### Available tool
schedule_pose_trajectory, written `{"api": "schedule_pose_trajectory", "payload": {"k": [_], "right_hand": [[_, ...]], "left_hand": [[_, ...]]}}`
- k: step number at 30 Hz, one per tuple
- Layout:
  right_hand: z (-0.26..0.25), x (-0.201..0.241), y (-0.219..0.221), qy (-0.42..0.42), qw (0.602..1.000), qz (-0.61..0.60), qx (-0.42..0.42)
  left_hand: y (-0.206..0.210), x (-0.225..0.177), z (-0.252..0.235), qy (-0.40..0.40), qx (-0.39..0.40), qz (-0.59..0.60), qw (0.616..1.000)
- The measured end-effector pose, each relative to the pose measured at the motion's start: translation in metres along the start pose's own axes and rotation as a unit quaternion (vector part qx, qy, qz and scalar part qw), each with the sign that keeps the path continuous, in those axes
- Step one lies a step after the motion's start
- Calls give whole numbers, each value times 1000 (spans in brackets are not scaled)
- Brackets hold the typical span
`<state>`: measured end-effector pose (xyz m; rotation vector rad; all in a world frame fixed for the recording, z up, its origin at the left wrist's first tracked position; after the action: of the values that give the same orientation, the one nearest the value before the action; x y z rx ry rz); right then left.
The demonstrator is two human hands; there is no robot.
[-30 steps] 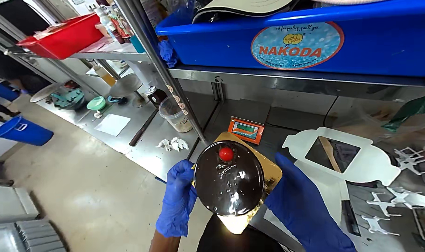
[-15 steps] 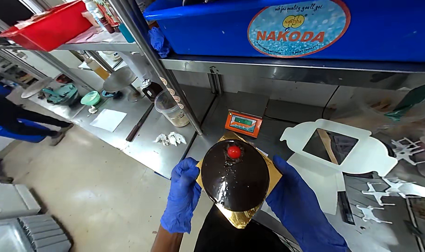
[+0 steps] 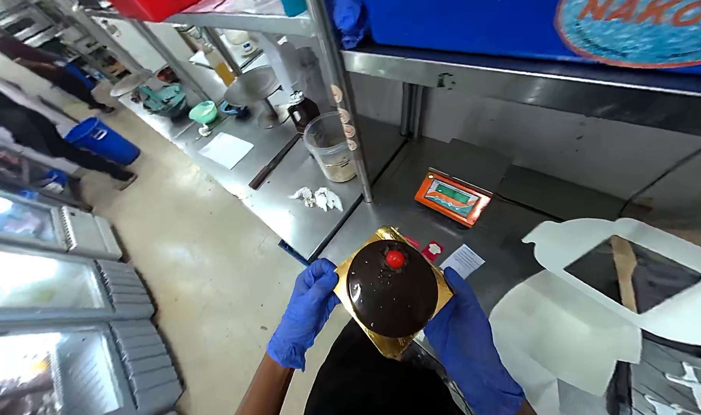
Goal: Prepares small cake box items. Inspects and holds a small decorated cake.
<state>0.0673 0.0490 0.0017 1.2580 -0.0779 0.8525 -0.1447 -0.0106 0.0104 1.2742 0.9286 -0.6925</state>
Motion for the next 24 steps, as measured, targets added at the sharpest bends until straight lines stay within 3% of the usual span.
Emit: {"api": "schedule_pose_trajectory", "payload": {"k": [6,12,19,24], "right_hand": [[-11,-60,15,59,997,23,33],[-34,-118,34,39,997,35,48],[-66,-215,54,19,995,35,-88],[-80,-257,64,-71,987,13,-142]], "left_hand": [[-50,-13,42,-65,-25,13,998],[-118,-22,34,-69,-13,9,997],[-222,-29,-6,-148,77,95,981],[-265,-17,-38,-179,95,38,979]]}}
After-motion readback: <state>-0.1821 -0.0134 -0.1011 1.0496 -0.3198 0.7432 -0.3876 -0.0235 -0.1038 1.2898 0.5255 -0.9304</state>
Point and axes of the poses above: each hand's wrist, its own z-axis away from the middle knuckle, its own y-axis out of the palm, x = y × z, the point moved 3 cm from there along -z, towards the middle knuckle, and after that the axes turned 2 degrees about -z, right-handed, at the moved point
